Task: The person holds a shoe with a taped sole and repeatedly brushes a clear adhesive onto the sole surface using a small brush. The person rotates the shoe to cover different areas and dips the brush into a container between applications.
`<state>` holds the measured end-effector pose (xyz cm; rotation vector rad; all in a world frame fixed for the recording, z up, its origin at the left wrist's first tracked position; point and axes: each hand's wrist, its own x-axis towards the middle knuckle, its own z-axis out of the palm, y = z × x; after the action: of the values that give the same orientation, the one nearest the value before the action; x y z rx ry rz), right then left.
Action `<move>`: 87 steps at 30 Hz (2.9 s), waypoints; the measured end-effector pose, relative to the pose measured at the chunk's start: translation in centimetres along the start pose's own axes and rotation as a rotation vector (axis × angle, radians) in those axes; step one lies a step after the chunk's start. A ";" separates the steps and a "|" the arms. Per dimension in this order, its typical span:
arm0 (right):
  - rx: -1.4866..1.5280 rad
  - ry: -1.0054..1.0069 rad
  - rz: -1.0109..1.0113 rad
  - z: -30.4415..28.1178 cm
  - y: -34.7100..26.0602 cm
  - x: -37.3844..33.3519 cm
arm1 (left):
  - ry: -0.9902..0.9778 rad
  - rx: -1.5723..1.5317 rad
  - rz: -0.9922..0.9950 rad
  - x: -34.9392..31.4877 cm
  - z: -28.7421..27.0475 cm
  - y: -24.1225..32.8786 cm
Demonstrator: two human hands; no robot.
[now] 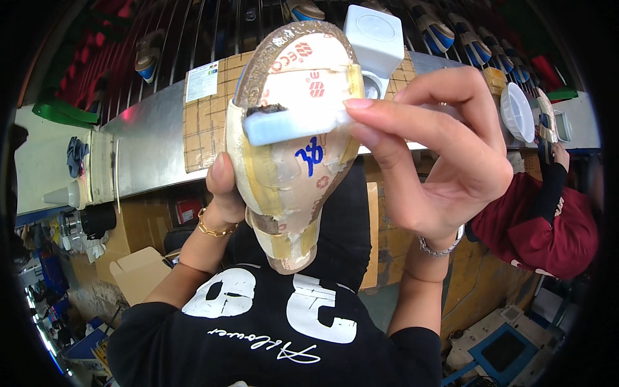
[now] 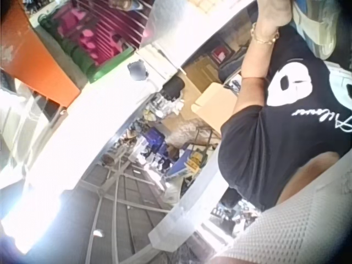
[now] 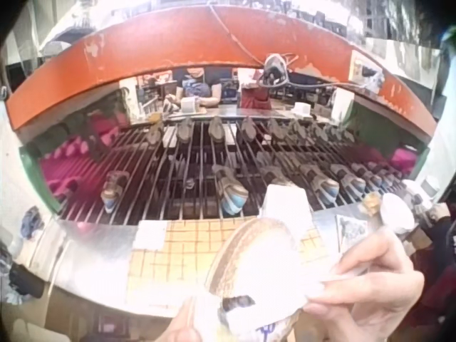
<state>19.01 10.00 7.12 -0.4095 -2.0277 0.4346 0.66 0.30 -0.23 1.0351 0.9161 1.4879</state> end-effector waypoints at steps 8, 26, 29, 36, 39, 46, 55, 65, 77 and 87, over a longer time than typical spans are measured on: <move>0.041 -0.091 0.033 -0.8 -0.1 -0.3 | -0.036 -0.045 -0.020 0.1 0.5 0.7; 0.050 -0.260 -0.031 -0.8 0.3 1.0 | 0.141 -0.319 -0.081 0.4 1.8 1.7; 0.063 -0.008 0.098 1.7 1.8 0.9 | 0.070 -0.382 -0.038 0.6 0.9 1.5; 0.126 -0.038 0.308 2.3 -1.4 -2.2 | 0.241 -0.411 0.009 0.9 0.7 1.6; -0.016 0.062 0.187 3.4 -1.6 -2.3 | 0.260 -0.250 0.016 0.9 1.0 1.9; -0.200 0.082 0.140 3.3 -3.7 -2.0 | 0.271 -0.193 0.024 0.8 1.7 2.3; 0.073 -0.054 0.048 1.9 -0.2 -1.0 | 0.120 -0.196 0.027 0.5 1.2 2.5; 0.172 -0.248 0.102 0.6 0.3 -0.6 | 0.186 -0.233 0.002 0.7 1.3 2.5; 0.155 -0.309 0.143 0.4 -0.3 0.0 | 0.243 -0.303 0.056 0.8 0.8 2.5; 0.215 -0.350 0.147 0.2 -1.2 -0.5 | 0.217 -0.330 0.064 0.8 -0.1 2.6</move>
<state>18.91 8.64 7.18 -0.3698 -2.2636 0.8570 -0.31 0.71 2.25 0.6774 0.7572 1.7604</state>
